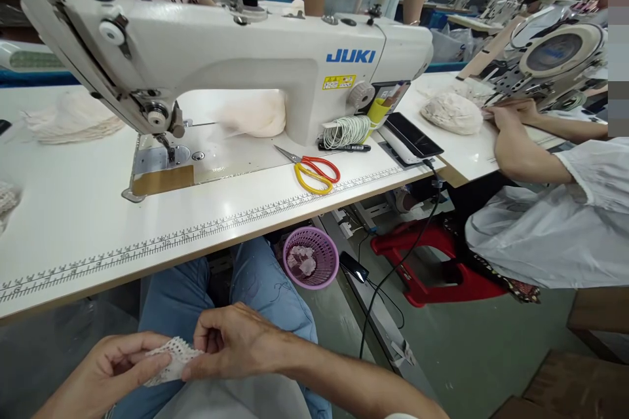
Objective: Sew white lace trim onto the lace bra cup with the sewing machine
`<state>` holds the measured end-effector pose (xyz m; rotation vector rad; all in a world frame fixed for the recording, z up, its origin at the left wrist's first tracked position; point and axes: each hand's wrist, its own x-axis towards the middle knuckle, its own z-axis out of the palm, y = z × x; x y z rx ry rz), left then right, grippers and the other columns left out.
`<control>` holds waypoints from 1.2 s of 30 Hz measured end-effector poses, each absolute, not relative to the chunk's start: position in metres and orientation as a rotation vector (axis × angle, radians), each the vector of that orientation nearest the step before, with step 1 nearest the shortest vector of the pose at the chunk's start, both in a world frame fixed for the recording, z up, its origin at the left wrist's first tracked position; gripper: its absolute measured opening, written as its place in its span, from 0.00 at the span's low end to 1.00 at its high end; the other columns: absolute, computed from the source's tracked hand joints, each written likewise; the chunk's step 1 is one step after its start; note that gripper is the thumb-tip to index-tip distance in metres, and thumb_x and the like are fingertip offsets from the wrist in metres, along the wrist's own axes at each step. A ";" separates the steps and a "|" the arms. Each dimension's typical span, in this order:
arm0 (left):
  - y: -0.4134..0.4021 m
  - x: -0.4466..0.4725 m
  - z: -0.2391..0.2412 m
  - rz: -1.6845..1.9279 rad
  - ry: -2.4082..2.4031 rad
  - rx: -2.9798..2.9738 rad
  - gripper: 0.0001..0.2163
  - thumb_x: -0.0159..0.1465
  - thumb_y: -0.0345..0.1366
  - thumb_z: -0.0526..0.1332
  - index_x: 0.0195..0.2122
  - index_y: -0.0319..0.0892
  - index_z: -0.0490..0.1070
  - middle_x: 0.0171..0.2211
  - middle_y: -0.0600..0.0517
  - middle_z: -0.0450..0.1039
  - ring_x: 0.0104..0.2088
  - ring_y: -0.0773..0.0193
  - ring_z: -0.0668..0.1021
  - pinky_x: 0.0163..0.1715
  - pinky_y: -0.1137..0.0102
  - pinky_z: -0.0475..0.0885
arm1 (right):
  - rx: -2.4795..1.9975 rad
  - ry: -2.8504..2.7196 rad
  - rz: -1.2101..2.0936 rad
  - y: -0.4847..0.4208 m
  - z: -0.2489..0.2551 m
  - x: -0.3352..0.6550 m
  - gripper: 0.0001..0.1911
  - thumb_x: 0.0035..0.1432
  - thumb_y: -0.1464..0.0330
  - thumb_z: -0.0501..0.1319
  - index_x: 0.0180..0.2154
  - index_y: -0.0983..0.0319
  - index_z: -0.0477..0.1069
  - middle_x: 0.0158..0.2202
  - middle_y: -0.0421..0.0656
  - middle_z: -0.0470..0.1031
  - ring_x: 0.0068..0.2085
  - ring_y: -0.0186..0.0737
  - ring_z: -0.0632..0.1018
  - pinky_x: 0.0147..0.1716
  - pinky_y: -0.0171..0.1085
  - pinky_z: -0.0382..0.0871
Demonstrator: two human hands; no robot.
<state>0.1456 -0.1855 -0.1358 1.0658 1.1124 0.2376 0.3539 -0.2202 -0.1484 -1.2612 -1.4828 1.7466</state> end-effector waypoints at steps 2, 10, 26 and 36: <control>-0.185 0.145 -0.136 0.239 1.093 1.043 0.19 0.49 0.55 0.70 0.32 0.45 0.83 0.24 0.51 0.80 0.26 0.63 0.77 0.28 0.78 0.71 | -1.251 -1.464 1.765 -0.220 -0.149 0.353 0.21 0.42 0.54 0.72 0.27 0.62 0.69 0.23 0.32 0.65 0.25 0.28 0.67 0.23 0.27 0.58; -0.183 0.145 -0.135 0.227 1.077 1.042 0.17 0.50 0.52 0.70 0.32 0.44 0.83 0.22 0.52 0.78 0.26 0.62 0.76 0.29 0.76 0.72 | -1.179 -1.372 1.829 -0.218 -0.154 0.351 0.24 0.39 0.51 0.72 0.27 0.63 0.68 0.24 0.33 0.65 0.26 0.28 0.66 0.24 0.28 0.58; -0.189 0.141 -0.149 0.225 1.064 1.115 0.24 0.53 0.56 0.65 0.39 0.40 0.75 0.17 0.57 0.70 0.21 0.68 0.66 0.25 0.76 0.62 | -1.240 -1.189 1.889 -0.214 -0.155 0.340 0.26 0.41 0.48 0.69 0.28 0.64 0.68 0.22 0.33 0.63 0.23 0.26 0.61 0.21 0.28 0.52; -0.187 0.144 -0.146 0.150 1.076 1.214 0.22 0.56 0.56 0.61 0.31 0.39 0.78 0.22 0.52 0.72 0.25 0.64 0.68 0.27 0.73 0.63 | -1.208 -0.990 1.956 -0.214 -0.152 0.336 0.27 0.37 0.49 0.72 0.26 0.63 0.67 0.20 0.32 0.61 0.23 0.26 0.59 0.23 0.30 0.52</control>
